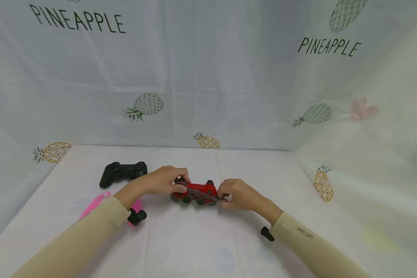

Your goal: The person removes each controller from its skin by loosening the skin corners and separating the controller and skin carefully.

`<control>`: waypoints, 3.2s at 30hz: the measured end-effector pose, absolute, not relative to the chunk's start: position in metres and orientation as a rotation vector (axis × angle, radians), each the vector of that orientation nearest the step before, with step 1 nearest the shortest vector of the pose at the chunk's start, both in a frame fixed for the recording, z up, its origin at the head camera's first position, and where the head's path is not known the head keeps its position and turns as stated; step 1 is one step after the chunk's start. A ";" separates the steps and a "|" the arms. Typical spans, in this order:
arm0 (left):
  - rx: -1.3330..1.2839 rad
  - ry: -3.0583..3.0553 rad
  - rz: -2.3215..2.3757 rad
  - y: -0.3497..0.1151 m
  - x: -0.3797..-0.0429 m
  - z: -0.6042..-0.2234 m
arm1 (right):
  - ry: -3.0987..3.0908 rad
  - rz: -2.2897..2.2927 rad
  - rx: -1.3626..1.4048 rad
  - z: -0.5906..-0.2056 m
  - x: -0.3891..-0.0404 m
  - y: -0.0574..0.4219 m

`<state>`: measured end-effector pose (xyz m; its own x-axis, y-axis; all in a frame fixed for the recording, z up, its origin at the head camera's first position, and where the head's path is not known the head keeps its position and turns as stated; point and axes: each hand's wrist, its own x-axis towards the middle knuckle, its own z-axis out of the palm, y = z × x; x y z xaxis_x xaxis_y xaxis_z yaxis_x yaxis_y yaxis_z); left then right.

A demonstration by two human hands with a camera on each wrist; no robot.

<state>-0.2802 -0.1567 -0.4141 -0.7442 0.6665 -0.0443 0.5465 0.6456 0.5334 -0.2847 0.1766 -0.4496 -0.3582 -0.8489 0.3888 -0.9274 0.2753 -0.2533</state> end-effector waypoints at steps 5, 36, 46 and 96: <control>0.977 2.625 0.749 -0.158 -0.279 -0.409 | -2.367 0.634 1.687 -0.450 -0.285 0.177; 1.111 2.682 0.933 -0.156 -0.254 -0.429 | -2.489 0.966 1.326 -0.429 -0.253 0.146; 1.088 2.676 0.961 -0.148 -0.235 -0.427 | -2.601 0.963 1.385 -0.432 -0.252 0.137; 1.293 2.142 0.818 -0.130 -0.265 -0.417 | -2.222 0.545 1.864 -0.420 -0.256 0.147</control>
<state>-0.2649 -0.1303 -0.4171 -0.4212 0.9001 -0.1113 0.5969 0.3674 0.7132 -0.2560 0.1469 -0.4198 -0.1912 -0.9077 0.3736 -0.9776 0.1418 -0.1558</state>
